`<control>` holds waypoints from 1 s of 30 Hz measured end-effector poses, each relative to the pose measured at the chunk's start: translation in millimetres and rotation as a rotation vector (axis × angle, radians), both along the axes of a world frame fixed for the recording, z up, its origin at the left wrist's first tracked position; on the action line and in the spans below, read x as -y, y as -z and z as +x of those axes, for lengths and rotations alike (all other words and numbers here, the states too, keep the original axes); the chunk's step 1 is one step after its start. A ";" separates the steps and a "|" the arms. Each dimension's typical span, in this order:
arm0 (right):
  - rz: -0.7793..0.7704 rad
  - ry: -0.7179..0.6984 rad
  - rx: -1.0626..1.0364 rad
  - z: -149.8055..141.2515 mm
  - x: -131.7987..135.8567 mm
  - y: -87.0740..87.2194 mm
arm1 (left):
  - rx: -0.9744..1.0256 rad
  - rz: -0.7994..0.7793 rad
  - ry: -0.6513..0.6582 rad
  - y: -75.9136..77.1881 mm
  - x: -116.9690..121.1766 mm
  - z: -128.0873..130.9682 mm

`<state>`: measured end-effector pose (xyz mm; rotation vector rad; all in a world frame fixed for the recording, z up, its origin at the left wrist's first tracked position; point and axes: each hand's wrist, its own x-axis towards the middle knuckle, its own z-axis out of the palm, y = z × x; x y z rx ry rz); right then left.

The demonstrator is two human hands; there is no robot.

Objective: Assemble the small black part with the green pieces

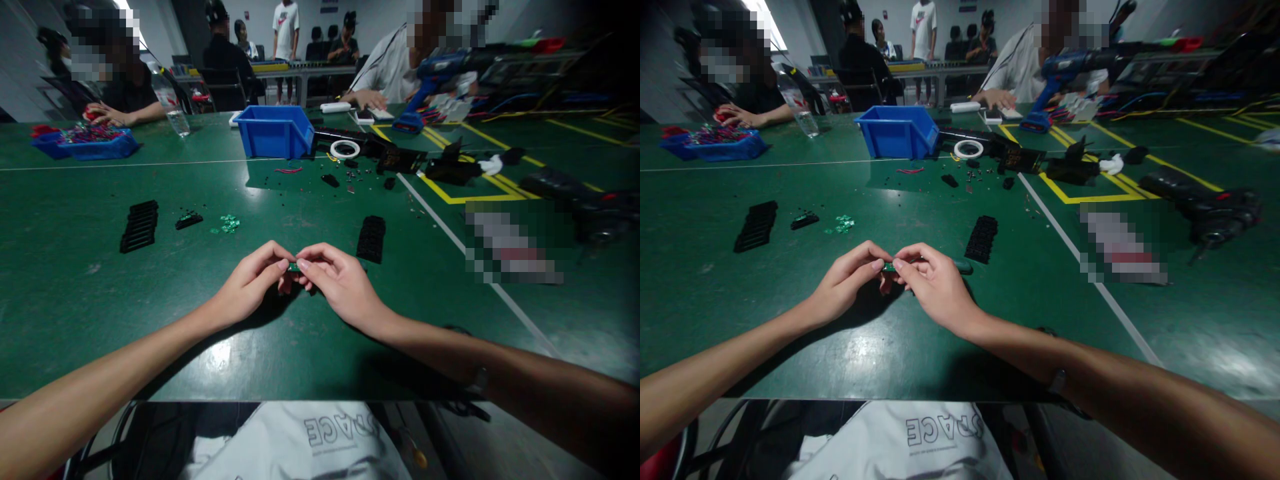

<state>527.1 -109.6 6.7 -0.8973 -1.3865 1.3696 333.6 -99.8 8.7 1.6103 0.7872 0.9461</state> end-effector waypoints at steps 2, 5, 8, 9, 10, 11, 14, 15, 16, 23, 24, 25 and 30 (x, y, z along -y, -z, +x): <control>0.001 0.003 0.002 0.1 -0.1 -0.4 | -0.003 0.005 0.014 -0.8 -0.1 -0.5; -0.002 0.006 0.005 0.6 0.0 -0.8 | -0.009 0.006 0.031 -2.0 -0.2 -1.4; -0.007 0.008 0.001 0.9 0.3 -1.2 | -0.018 0.001 0.042 -3.5 -0.1 -2.2; -0.008 0.009 -0.002 0.9 0.3 -1.3 | -0.019 -0.002 0.045 -4.0 0.0 -2.3; -0.009 0.008 -0.004 0.9 0.3 -1.3 | -0.018 -0.004 0.047 -4.6 0.1 -2.4; -0.009 0.008 -0.006 1.0 0.3 -1.3 | -0.016 -0.005 0.049 -5.1 0.2 -2.4; -0.006 0.002 -0.014 1.2 0.1 -1.1 | -0.016 0.003 0.065 -6.0 0.0 -2.5; -0.007 -0.001 -0.017 1.3 0.1 -0.9 | -0.021 0.008 0.072 -6.2 -0.3 -2.6; -0.010 -0.006 -0.019 1.4 0.1 -0.7 | -0.030 0.012 0.079 -6.2 -0.7 -2.8; -0.023 -0.016 -0.014 2.7 -0.1 0.1 | -0.049 0.014 0.103 -5.4 -3.7 -5.8; -0.023 -0.017 -0.012 2.9 0.0 -0.1 | -0.039 0.007 0.111 -5.2 -3.9 -6.0; -0.024 -0.019 -0.011 3.2 0.2 -0.4 | -0.028 -0.002 0.119 -5.1 -4.1 -6.2; -0.032 -0.029 -0.013 4.3 0.8 -2.0 | 0.020 -0.033 0.156 -5.4 -5.5 -6.3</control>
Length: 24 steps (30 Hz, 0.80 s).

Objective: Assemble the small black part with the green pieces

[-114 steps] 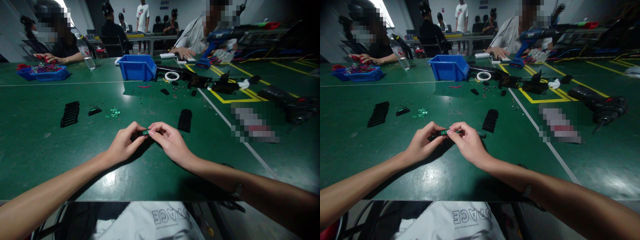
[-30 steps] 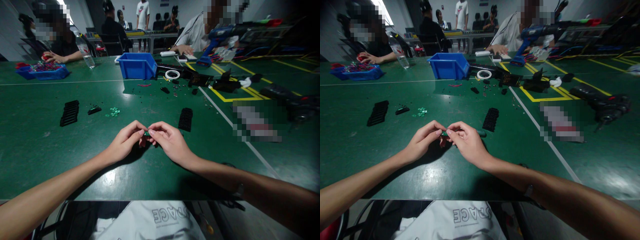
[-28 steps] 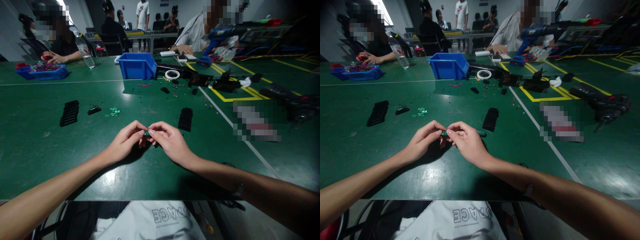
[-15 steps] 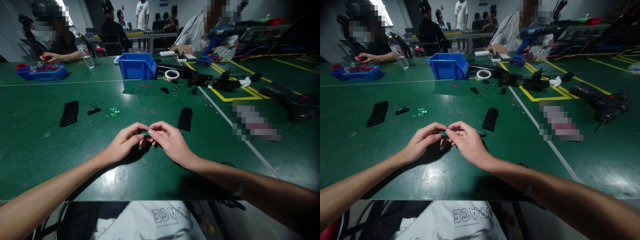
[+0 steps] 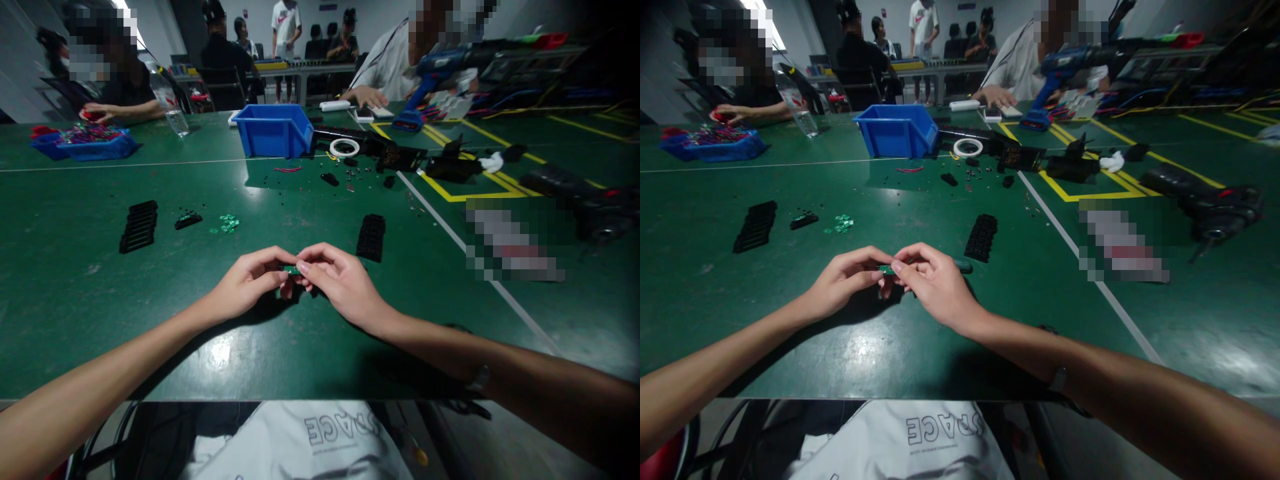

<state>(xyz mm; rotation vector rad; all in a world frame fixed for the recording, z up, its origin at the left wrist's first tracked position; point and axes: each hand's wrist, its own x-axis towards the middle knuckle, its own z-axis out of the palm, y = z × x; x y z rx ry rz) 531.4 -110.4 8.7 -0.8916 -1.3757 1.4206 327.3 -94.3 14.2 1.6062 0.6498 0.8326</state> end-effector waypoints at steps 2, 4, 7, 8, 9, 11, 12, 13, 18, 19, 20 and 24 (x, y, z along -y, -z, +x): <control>0.000 -0.007 -0.006 0.4 0.0 -0.4 | 0.013 -0.015 0.017 -0.7 -0.4 0.2; -0.002 -0.021 -0.010 0.6 -0.1 -0.9 | 0.022 -0.032 0.034 -1.4 -0.5 0.5; -0.006 -0.046 -0.013 0.9 -0.1 -2.1 | 0.031 -0.051 0.047 -1.9 -0.2 0.8; -0.004 -0.053 -0.012 1.0 0.1 -2.5 | 0.032 -0.054 0.050 -1.9 -0.1 0.7; -0.001 -0.057 -0.011 1.0 0.2 -2.9 | 0.033 -0.055 0.051 -1.8 0.0 0.6; 0.008 -0.061 -0.006 1.0 0.6 -3.3 | 0.033 -0.056 0.052 -1.3 -0.2 0.0; 0.014 -0.059 -0.003 0.9 0.8 -3.4 | 0.034 -0.056 0.052 -1.0 -0.4 -0.4; 0.019 -0.055 -0.003 0.8 0.9 -3.3 | 0.036 -0.055 0.052 -0.7 -0.7 -0.9; 0.056 -0.044 -0.023 -0.8 1.2 -2.1 | 0.011 -0.033 0.053 -0.2 -1.4 -3.1; 0.062 -0.046 -0.030 -1.0 1.2 -1.8 | 0.001 -0.024 0.047 -0.3 -1.1 -3.1; 0.067 -0.047 -0.035 -1.2 1.3 -1.6 | -0.008 -0.013 0.039 -0.4 -0.8 -2.9; 0.076 -0.043 -0.039 -1.4 1.6 -1.0 | -0.019 0.025 -0.008 0.0 0.8 -0.7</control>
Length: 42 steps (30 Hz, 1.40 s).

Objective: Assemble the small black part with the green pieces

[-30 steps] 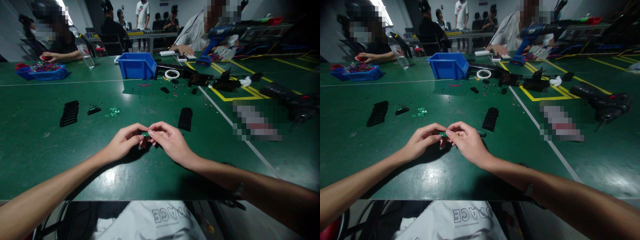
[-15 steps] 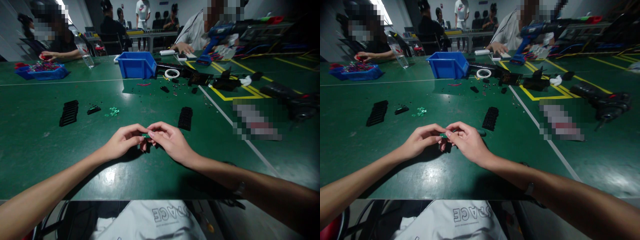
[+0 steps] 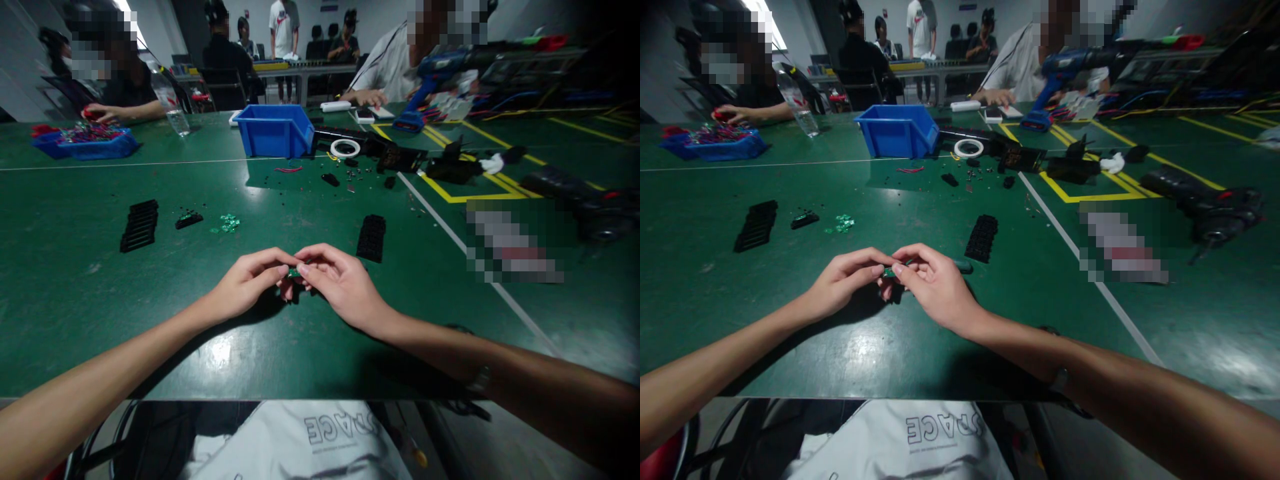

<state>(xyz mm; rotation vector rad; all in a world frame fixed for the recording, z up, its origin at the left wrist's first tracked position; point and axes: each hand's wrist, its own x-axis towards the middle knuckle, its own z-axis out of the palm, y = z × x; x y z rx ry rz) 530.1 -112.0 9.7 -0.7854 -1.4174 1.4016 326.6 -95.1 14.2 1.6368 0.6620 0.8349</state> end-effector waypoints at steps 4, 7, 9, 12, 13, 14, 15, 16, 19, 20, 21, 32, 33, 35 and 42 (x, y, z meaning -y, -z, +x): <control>0.016 0.022 0.023 0.5 0.5 1.2 | -0.016 0.042 -0.029 1.9 1.3 1.3; 0.038 0.035 0.029 1.0 0.4 2.8 | -0.042 0.085 -0.056 3.1 2.1 1.5; 0.048 0.042 0.029 1.3 0.0 3.8 | -0.057 0.114 -0.073 3.6 2.6 2.0; 0.054 0.048 0.029 1.4 -0.5 4.7 | -0.077 0.154 -0.094 3.9 3.3 2.8; 0.056 0.048 0.029 1.2 -0.5 4.8 | -0.087 0.171 -0.103 3.9 3.7 3.0; 0.057 0.048 0.029 1.0 -0.4 4.7 | -0.098 0.186 -0.112 3.9 4.1 3.2; 0.058 0.049 0.033 0.8 -0.3 4.6 | -0.109 0.201 -0.122 4.0 4.7 3.3; 0.060 0.051 0.042 0.5 -0.1 4.4 | -0.121 0.215 -0.133 4.0 5.5 3.4; 0.064 0.054 0.104 0.1 1.0 3.9 | -0.148 0.246 -0.168 3.9 8.0 3.9; 0.068 0.050 0.135 0.1 1.6 3.8 | -0.156 0.252 -0.179 3.8 8.7 4.2; 0.078 0.047 0.167 0.3 2.2 3.7 | -0.162 0.257 -0.188 3.7 9.4 4.6; 0.350 0.055 0.419 2.6 10.0 2.0 | -0.140 0.333 -0.205 5.5 15.9 8.3; 0.368 0.065 0.419 2.2 10.1 1.8 | -0.134 0.353 -0.207 5.3 16.8 8.7; 0.399 0.091 0.416 1.2 10.2 1.6 | -0.124 0.395 -0.212 4.8 18.4 10.0; 0.423 0.155 0.412 -2.5 9.5 2.1 | -0.089 0.416 -0.229 3.4 21.1 14.5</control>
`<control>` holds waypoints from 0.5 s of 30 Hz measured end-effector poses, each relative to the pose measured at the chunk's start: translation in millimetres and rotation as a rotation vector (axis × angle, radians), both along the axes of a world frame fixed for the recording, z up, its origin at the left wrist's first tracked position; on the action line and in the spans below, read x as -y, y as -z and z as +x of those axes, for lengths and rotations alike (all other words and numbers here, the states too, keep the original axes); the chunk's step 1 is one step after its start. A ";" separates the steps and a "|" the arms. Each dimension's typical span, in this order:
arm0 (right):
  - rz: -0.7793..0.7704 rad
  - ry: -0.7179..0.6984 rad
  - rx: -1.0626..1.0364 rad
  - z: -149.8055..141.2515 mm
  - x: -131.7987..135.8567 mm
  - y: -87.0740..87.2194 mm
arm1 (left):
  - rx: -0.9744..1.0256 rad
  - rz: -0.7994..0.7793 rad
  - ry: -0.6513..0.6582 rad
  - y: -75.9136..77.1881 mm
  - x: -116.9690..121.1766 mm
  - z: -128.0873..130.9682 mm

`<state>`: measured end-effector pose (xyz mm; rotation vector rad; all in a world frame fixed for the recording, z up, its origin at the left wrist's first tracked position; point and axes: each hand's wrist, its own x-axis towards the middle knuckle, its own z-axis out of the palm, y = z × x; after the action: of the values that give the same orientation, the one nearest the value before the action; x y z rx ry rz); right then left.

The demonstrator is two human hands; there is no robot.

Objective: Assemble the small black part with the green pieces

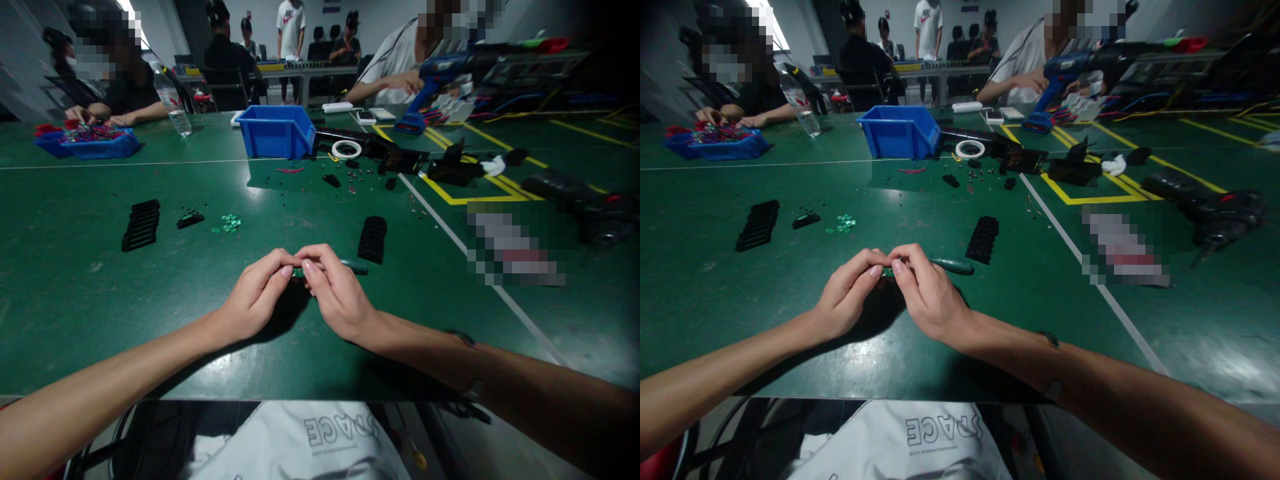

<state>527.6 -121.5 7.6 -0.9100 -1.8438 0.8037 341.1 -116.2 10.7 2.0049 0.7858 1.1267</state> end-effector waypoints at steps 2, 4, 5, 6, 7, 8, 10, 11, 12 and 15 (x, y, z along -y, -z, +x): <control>-0.005 0.009 -0.012 -0.9 -0.2 0.3 | 0.014 -0.021 -0.003 -0.5 0.2 0.9; -0.008 0.017 -0.036 -2.1 -0.7 0.9 | 0.030 -0.030 -0.012 -1.0 -0.1 2.3; -0.011 0.026 -0.052 -2.8 -1.2 1.3 | 0.036 -0.031 -0.021 -1.4 -0.4 3.4; -0.015 0.037 -0.068 -3.5 -1.9 1.6 | 0.041 -0.033 -0.034 -1.8 -0.9 4.7; -0.020 0.050 -0.084 -4.2 -2.8 1.8 | 0.040 -0.037 -0.046 -2.6 -1.7 6.3; -0.023 0.065 -0.100 -4.8 -4.0 1.6 | 0.040 -0.043 -0.059 -3.8 -2.7 8.2; -0.029 0.096 -0.125 -5.8 -6.9 -0.2 | 0.047 -0.059 -0.082 -8.1 -5.7 12.7; -0.029 0.109 -0.139 -6.2 -8.6 -2.0 | 0.061 -0.066 -0.093 -11.2 -7.7 15.2; -0.027 0.120 -0.156 -6.5 -10.6 -4.3 | 0.076 -0.075 -0.104 -14.8 -10.0 17.8; -0.014 0.149 -0.216 -7.6 -17.3 -13.0 | 0.122 -0.086 -0.074 -24.9 -18.4 25.0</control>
<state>520.0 -104.2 20.6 -0.9196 -1.5665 0.7907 366.1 -97.7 35.6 1.8309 0.8363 1.2246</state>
